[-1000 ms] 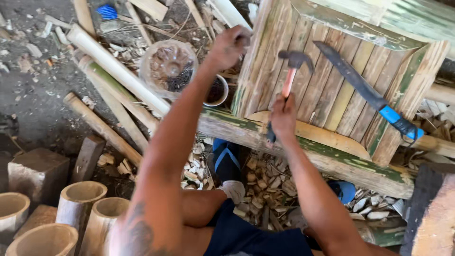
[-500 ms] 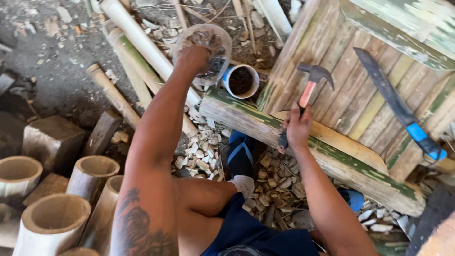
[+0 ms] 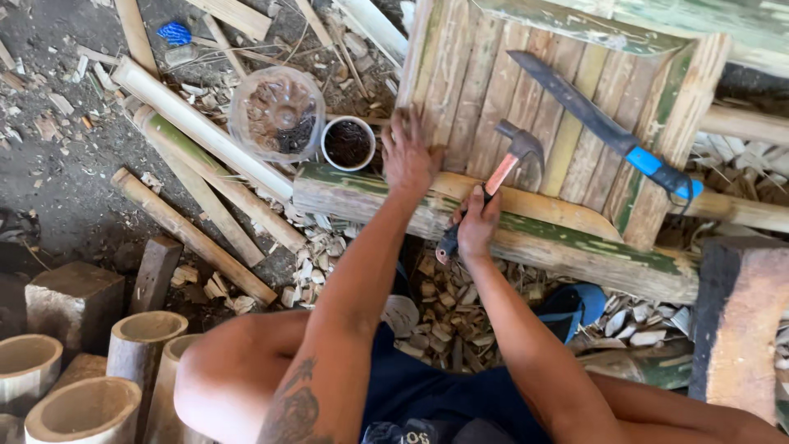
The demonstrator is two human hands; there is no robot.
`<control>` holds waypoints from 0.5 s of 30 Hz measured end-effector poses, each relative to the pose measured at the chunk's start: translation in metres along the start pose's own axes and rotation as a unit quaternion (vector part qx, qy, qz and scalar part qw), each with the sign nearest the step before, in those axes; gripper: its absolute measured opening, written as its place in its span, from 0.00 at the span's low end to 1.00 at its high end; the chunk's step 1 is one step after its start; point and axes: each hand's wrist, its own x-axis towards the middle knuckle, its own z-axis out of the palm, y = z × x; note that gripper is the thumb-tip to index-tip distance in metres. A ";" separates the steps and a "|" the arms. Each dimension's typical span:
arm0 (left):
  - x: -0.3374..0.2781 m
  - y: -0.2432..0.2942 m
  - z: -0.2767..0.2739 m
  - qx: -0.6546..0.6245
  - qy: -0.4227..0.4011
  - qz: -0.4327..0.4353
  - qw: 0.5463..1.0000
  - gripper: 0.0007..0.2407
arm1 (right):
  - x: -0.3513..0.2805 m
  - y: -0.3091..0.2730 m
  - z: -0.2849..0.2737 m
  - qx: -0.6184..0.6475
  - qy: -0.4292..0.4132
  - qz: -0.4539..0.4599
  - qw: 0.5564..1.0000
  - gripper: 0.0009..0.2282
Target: The person assembles a bamboo structure by hammering nails into bamboo slats and using a machete to trim pieces. The person then sweeps the workshop floor with a broom.
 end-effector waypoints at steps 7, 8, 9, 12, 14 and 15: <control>0.027 -0.011 0.021 0.094 -0.014 0.057 0.994 0.37 | 0.005 0.007 -0.017 0.008 -0.021 0.020 1.000 0.08; 0.018 -0.014 0.024 0.117 0.009 0.094 0.989 0.34 | 0.003 0.010 -0.020 -0.009 -0.029 0.010 0.999 0.08; 0.009 -0.018 0.025 0.140 0.032 0.131 0.981 0.32 | 0.001 0.012 -0.022 -0.026 -0.037 0.000 0.999 0.09; -0.022 -0.039 0.023 0.165 -0.055 0.164 0.971 0.20 | 0.002 0.015 -0.014 -0.054 -0.050 -0.023 0.997 0.10; -0.039 -0.036 0.031 0.055 -0.021 0.054 0.997 0.25 | 0.002 0.014 -0.014 -0.079 -0.061 -0.042 0.994 0.10; -0.043 -0.036 0.032 -0.003 -0.004 -0.001 1.000 0.27 | 0.003 0.012 -0.016 -0.099 -0.071 -0.053 0.991 0.10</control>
